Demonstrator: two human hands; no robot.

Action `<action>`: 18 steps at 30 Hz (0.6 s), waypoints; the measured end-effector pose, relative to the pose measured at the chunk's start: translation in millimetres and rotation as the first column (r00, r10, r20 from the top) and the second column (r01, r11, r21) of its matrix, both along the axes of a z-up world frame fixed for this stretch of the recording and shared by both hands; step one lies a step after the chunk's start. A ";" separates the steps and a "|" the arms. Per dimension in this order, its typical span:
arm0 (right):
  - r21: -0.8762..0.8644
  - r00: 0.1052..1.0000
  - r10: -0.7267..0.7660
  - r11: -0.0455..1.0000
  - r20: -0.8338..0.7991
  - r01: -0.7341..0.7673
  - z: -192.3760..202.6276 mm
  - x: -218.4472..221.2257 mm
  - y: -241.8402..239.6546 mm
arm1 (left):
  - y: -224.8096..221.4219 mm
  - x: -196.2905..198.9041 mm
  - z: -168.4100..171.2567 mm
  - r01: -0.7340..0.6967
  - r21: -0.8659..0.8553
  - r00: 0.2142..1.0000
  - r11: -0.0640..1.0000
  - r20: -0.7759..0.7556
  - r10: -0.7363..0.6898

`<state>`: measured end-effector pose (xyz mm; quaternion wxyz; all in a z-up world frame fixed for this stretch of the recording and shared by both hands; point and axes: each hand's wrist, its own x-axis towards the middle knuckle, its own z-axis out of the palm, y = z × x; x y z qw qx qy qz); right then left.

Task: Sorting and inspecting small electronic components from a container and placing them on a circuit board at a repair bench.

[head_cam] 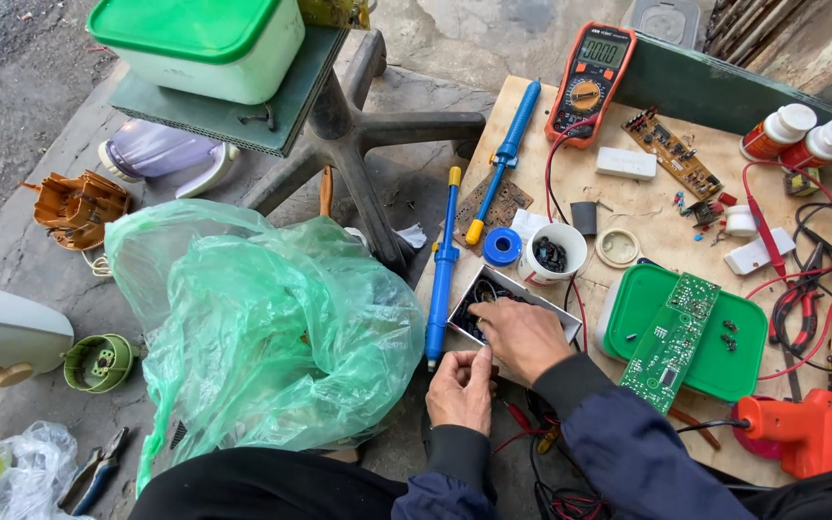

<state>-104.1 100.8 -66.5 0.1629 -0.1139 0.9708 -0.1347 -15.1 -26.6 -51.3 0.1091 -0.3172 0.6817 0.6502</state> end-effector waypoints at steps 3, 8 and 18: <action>0.176 0.995 0.068 0.981 0.077 -0.081 -7.3 -13.8 9.1 | 4.4 -9.5 -15.0 0.001 0.028 1.000 1.000 0.027 -0.002; 0.256 0.999 0.044 0.966 0.011 -0.045 -6.6 5.6 33.7 | 12.8 -17.0 -19.0 -0.079 0.188 0.988 0.979 0.143 0.052; 0.154 0.992 0.045 0.988 -0.114 -0.027 -15.3 0.1 22.6 | 15.0 -14.9 -29.4 -0.074 0.209 0.990 0.975 0.131 0.047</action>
